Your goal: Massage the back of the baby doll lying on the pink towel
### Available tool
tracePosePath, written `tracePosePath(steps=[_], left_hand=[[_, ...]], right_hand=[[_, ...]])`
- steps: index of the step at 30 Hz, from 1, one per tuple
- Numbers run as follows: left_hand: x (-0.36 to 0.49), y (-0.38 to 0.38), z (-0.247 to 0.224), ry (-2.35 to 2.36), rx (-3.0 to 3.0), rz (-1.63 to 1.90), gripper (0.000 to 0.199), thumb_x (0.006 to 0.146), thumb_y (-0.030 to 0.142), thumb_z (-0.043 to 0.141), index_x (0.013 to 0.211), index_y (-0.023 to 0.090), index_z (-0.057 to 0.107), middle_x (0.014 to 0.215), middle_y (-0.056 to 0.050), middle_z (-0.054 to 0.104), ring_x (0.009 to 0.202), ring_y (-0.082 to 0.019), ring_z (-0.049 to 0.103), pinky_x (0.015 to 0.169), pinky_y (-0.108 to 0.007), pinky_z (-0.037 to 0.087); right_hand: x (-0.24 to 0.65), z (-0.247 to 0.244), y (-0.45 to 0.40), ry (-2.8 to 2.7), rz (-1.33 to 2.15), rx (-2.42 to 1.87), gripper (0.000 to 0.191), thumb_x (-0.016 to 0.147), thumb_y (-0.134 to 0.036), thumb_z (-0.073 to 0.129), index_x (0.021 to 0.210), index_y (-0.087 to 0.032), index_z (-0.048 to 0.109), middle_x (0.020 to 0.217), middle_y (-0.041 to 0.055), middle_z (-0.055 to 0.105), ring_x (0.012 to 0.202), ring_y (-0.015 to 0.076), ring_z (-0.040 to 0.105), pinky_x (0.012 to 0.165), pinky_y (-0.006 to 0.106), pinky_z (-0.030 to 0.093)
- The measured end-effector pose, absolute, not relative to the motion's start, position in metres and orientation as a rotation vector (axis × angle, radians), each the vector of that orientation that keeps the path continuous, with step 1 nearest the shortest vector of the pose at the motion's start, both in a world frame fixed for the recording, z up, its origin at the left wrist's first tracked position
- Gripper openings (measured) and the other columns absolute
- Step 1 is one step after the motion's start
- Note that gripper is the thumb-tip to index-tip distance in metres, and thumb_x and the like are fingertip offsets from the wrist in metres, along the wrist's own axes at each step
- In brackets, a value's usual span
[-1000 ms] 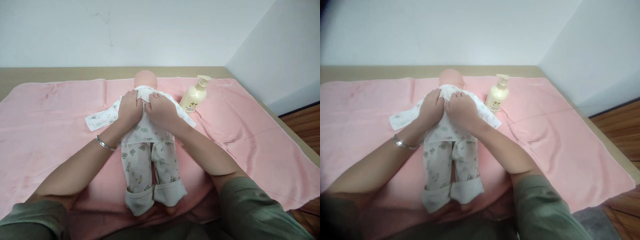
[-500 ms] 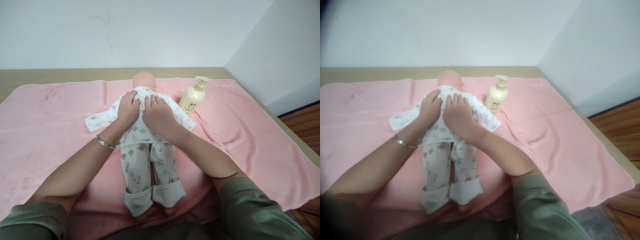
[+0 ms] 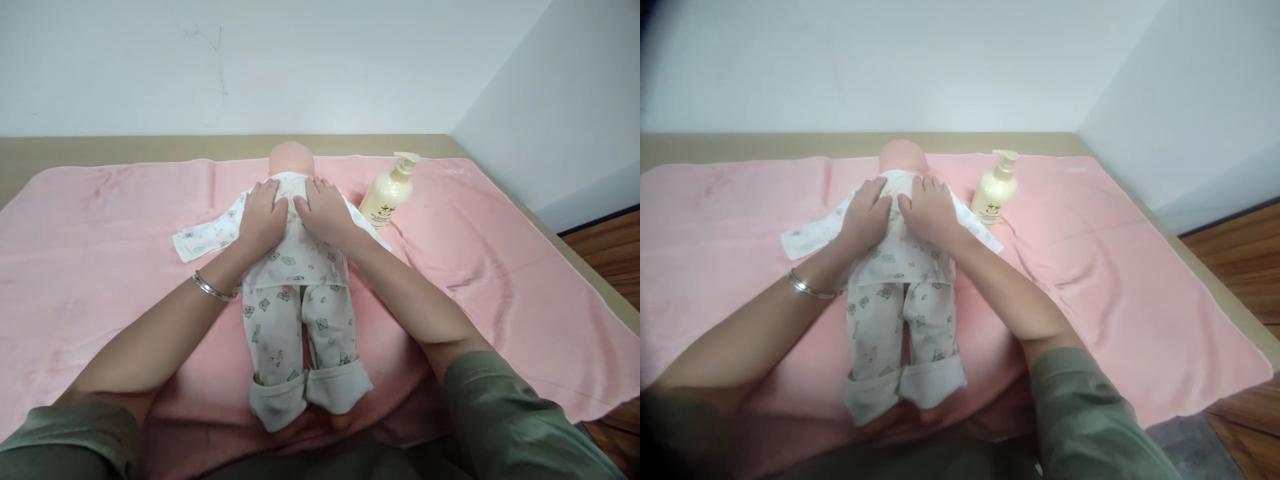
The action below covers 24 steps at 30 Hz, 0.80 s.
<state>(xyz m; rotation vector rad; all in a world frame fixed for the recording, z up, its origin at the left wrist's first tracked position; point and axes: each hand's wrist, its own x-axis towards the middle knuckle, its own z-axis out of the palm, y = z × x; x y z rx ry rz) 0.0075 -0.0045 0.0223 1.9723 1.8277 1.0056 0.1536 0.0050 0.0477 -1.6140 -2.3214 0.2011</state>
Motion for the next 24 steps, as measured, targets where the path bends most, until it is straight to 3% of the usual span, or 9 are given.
tracePosePath(steps=[4, 6, 10, 18, 24], left_hand=[[0.001, 0.004, 0.022, 1.848, 1.897, 1.052, 0.059, 0.095, 0.036, 0.039, 0.139, 0.009, 0.067, 0.147, -0.021, 0.067, 0.141, -0.038, 0.06, 0.128, -0.056, 0.043], [0.001, 0.004, 0.021, 1.858, 1.895, 1.077, 0.06, 0.095, 0.037, 0.039, 0.14, 0.009, 0.066, 0.148, -0.021, 0.066, 0.141, -0.037, 0.059, 0.127, -0.054, 0.043], [0.004, 0.002, 0.019, 1.867, 1.877, 1.091, 0.059, 0.094, 0.037, 0.041, 0.14, 0.011, 0.067, 0.148, -0.018, 0.067, 0.141, -0.034, 0.059, 0.128, -0.05, 0.042], [0.004, 0.001, 0.017, 1.873, 1.854, 1.116, 0.063, 0.092, 0.038, 0.042, 0.144, 0.01, 0.065, 0.15, -0.017, 0.066, 0.143, -0.033, 0.058, 0.13, -0.048, 0.041], [0.004, 0.003, 0.017, 1.87, 1.878, 1.11, 0.066, 0.091, 0.037, 0.041, 0.144, 0.005, 0.065, 0.149, -0.02, 0.066, 0.14, -0.035, 0.059, 0.127, -0.05, 0.042]], right_hand=[[0.141, 0.044, -0.024, -2.323, 0.024, -1.622, 0.063, 0.112, -0.031, 0.033, 0.161, 0.009, 0.038, 0.165, 0.0318, 0.045, 0.159, 0.0424, 0.041, 0.135, 0.054, 0.03], [0.141, 0.044, -0.023, -2.341, 0.015, -1.596, 0.061, 0.113, -0.03, 0.029, 0.157, 0.01, 0.043, 0.161, 0.0326, 0.049, 0.156, 0.0415, 0.045, 0.133, 0.052, 0.035], [0.151, 0.045, 0.005, -2.282, 0.209, -1.599, 0.053, 0.113, -0.037, 0.037, 0.144, 0.0, 0.057, 0.156, 0.0245, 0.057, 0.15, 0.0375, 0.051, 0.13, 0.052, 0.039], [0.156, 0.037, 0.018, -2.235, 0.218, -1.567, 0.053, 0.112, -0.04, 0.04, 0.145, -0.002, 0.057, 0.166, 0.0244, 0.048, 0.157, 0.0382, 0.044, 0.134, 0.056, 0.033], [0.156, 0.038, 0.017, -2.235, 0.192, -1.549, 0.046, 0.111, -0.04, 0.041, 0.132, -0.005, 0.063, 0.144, 0.021, 0.064, 0.14, 0.0373, 0.056, 0.126, 0.053, 0.04]])
